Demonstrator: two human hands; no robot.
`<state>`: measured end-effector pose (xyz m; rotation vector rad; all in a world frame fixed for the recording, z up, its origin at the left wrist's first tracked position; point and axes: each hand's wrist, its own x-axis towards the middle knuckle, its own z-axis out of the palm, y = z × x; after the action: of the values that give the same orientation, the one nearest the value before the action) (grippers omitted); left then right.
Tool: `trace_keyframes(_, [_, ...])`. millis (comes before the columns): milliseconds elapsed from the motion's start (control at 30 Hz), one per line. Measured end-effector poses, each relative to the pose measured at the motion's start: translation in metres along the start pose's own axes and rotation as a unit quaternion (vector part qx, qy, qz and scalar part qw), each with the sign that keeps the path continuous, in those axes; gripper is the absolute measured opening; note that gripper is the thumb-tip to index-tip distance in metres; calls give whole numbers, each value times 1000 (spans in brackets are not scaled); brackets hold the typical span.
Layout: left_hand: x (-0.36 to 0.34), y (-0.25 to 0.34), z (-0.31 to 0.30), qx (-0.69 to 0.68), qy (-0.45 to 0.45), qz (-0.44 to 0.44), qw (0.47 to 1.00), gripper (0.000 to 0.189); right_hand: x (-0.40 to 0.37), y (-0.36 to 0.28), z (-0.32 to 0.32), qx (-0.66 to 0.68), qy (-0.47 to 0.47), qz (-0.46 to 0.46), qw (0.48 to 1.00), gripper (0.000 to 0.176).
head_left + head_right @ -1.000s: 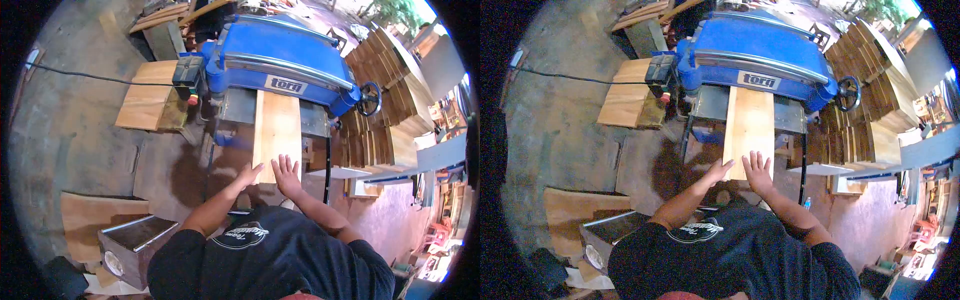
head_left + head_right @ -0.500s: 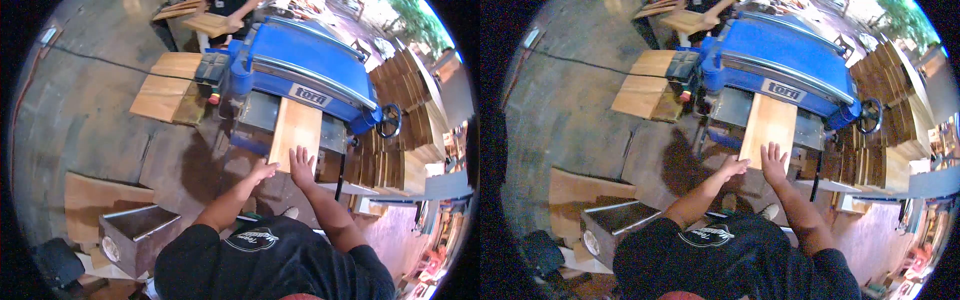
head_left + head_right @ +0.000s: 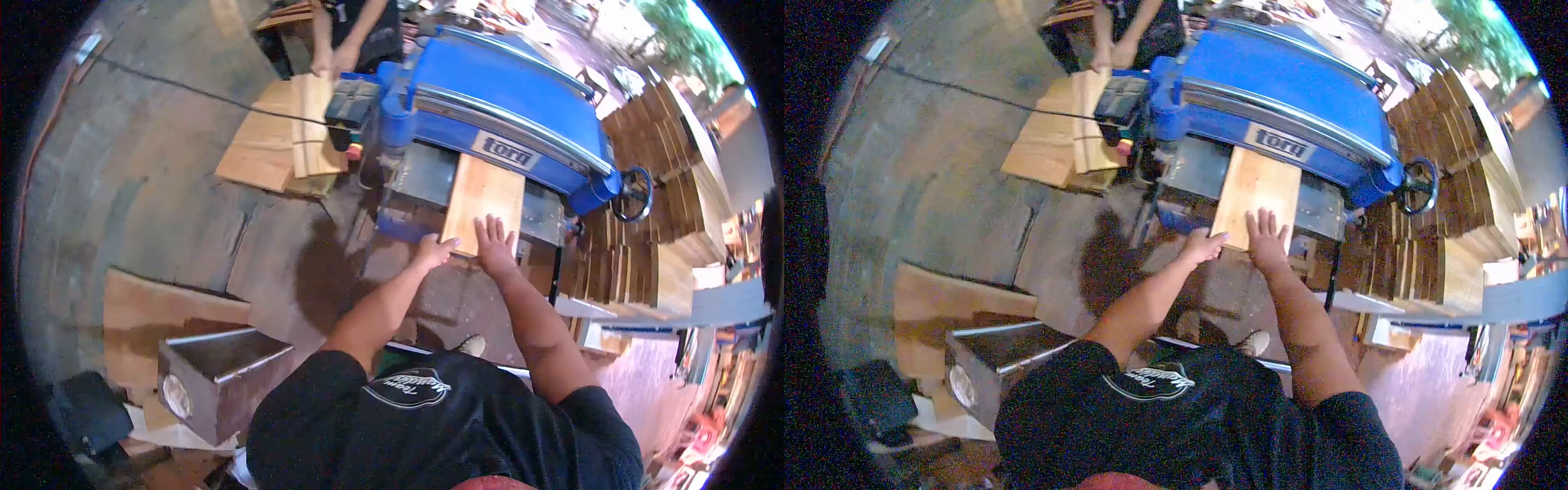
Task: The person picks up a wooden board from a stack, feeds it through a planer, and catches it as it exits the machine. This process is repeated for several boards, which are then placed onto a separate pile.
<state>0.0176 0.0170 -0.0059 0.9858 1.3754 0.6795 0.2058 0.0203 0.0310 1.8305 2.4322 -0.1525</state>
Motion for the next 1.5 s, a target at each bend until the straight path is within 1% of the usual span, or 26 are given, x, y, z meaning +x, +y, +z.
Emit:
trace_keyframes(33, [-4, 5, -1, 87, 21, 13, 996, 40, 2, 3, -2, 4, -8, 8, 1000, 70])
trace_keyframes(67, [-6, 1, 0, 86, 31, 16, 996, 40, 7, 7, 7, 15, 12, 17, 1000, 81])
trace_keyframes(100, [-1, -15, 3, 65, 21, 19, 997, 41, 5, 6, -2, 15, 17, 10, 1000, 81])
trace_keyframes(133, [3, -32, 4, 45, 11, 23, 999, 43, -1, 1, -23, 43, -31, 24, 998, 86])
trace_keyframes(167, [3, -52, 0, 3, -63, 51, 997, 42, -7, -1, -34, 70, -81, 36, 994, 92])
trace_keyframes(233, [-30, -71, -10, 12, -113, 75, 991, 40, -32, 10, -13, 100, -10, -2, 995, 92])
trace_keyframes(267, [-43, -89, -18, 74, -127, 76, 986, 40, -51, 13, -2, 112, 37, -23, 993, 91])
trace_keyframes(367, [-83, -148, -33, 196, -96, 145, 965, 39, -120, 19, 17, 147, 74, -34, 986, 87])
trace_keyframes(400, [-98, -159, -38, 220, -122, 125, 960, 41, -145, 27, 30, 169, 74, -37, 982, 86])
trace_keyframes(433, [-109, -162, -41, 244, -150, 105, 952, 43, -172, 35, 41, 167, 29, 3, 986, 86])
trace_keyframes(467, [-121, -128, -48, 350, -239, 43, 905, 47, -199, 44, 53, 165, -16, 44, 985, 85])
trace_keyframes(533, [-116, -133, -40, 315, -254, 60, 913, 48, -249, 64, 81, 98, -120, 117, 981, 68])
trace_keyframes(600, [-100, -162, -25, 274, -288, 100, 912, 48, -281, 81, 100, 254, -210, 207, 921, 56])
trace_keyframes(633, [-102, -161, -21, 274, -287, 102, 912, 48, -284, 80, 98, 253, -208, 206, 922, 56])
trace_keyframes(700, [-106, -155, -14, 276, -224, 163, 921, 40, -293, 71, 85, 236, -191, 181, 935, 48])
trace_keyframes(767, [-102, -128, -19, 265, -255, 122, 922, 38, -294, 48, 50, 251, -180, 146, 940, 47])
trace_keyframes(833, [-99, -106, -30, 256, -37, 231, 938, 34, -299, 44, 46, 195, -208, 180, 941, 46])
trace_keyframes(867, [-102, -88, -42, 276, 38, 257, 926, 33, -303, 40, 46, 199, -174, 180, 947, 44])
trace_keyframes(900, [-115, -54, -61, 294, 112, 279, 907, 33, -308, 41, 47, 199, -174, 179, 948, 44])
trace_keyframes(967, [-98, -59, -87, 371, 254, 311, 837, 50, -316, 43, 50, 173, -115, 110, 972, 41])
trace_keyframes(1000, [-97, -52, -99, 372, 255, 311, 836, 50, -318, 45, 50, 174, -114, 109, 972, 41])
trace_keyframes(1067, [-101, -39, -117, 421, 320, 246, 813, 60, -319, 51, 50, 185, -100, 28, 977, 49])
trace_keyframes(1200, [-78, -79, -130, 373, 277, 186, 866, 71, -313, 69, 78, 148, -155, 51, 975, 57])
trace_keyframes(1267, [-85, -68, -129, 336, 145, -5, 931, 75, -311, 78, 91, 139, -231, 50, 962, 59])
trace_keyframes(1367, [-78, -85, -131, 333, 147, 22, 931, 75, -302, 75, 82, 140, -296, 78, 942, 55])
trace_keyframes(1500, [-84, -78, -134, 329, 132, 25, 935, 72, -297, 75, 83, 125, -318, 56, 938, 51])
